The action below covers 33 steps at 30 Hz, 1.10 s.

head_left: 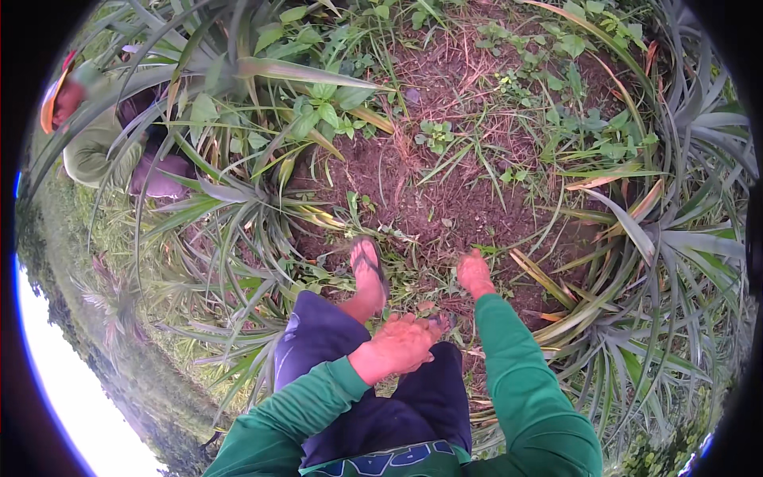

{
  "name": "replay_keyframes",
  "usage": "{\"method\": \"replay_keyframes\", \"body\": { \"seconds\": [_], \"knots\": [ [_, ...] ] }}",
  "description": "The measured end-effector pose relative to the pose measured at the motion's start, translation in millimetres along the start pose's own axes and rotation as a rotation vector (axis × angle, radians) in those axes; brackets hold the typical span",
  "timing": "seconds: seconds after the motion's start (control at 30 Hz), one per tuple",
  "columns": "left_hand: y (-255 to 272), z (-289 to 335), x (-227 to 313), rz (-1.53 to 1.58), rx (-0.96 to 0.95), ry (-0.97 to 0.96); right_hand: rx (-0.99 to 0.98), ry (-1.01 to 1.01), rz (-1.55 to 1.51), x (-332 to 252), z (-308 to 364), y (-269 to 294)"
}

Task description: The person pulls weeds and small plants from the soil around pineapple plants by hand, clearing the ground in an outdoor field.

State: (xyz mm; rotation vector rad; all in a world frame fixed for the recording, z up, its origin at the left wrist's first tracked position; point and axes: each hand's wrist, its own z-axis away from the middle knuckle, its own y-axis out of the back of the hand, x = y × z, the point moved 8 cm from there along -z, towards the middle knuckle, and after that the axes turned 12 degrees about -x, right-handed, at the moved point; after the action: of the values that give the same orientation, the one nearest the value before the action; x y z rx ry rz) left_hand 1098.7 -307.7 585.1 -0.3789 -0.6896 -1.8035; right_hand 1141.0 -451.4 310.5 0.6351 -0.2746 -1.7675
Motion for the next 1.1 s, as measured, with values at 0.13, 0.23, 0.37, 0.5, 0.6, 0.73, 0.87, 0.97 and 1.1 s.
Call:
{"method": "replay_keyframes", "body": {
  "seconds": [0.13, 0.23, 0.37, 0.5, 0.6, 0.73, 0.87, 0.97, 1.1],
  "knots": [
    [20, -35, -22, -0.018, -0.068, -0.04, 0.266, 0.063, -0.08, -22, -48, 93],
    [-5, -76, -71, -0.058, -0.219, 0.055, 0.321, 0.126, -0.043, -96, -82, 156],
    [21, -75, -63, -0.06, -0.287, -0.052, 0.608, 0.224, -0.007, -116, -136, 216],
    [29, -71, -66, -0.018, -0.36, -0.105, 0.789, 0.33, -0.548, -121, -170, 242],
    [32, -67, -68, 0.012, -0.348, -0.149, 0.788, 0.114, -0.722, -111, -166, 207],
    [61, -56, -59, 0.075, -0.348, -0.158, 0.61, 0.152, -0.767, -100, -150, 172],
    [76, -45, -61, 0.04, -0.452, -0.21, 0.188, 0.16, -0.449, -188, -175, 231],
    [66, -61, -59, 0.201, -0.236, -0.276, 0.357, 0.163, -0.416, -185, -213, 217],
    [54, -67, -71, -0.007, 0.105, -0.302, 0.651, 0.144, -0.467, -183, -188, 177]
  ]
}}
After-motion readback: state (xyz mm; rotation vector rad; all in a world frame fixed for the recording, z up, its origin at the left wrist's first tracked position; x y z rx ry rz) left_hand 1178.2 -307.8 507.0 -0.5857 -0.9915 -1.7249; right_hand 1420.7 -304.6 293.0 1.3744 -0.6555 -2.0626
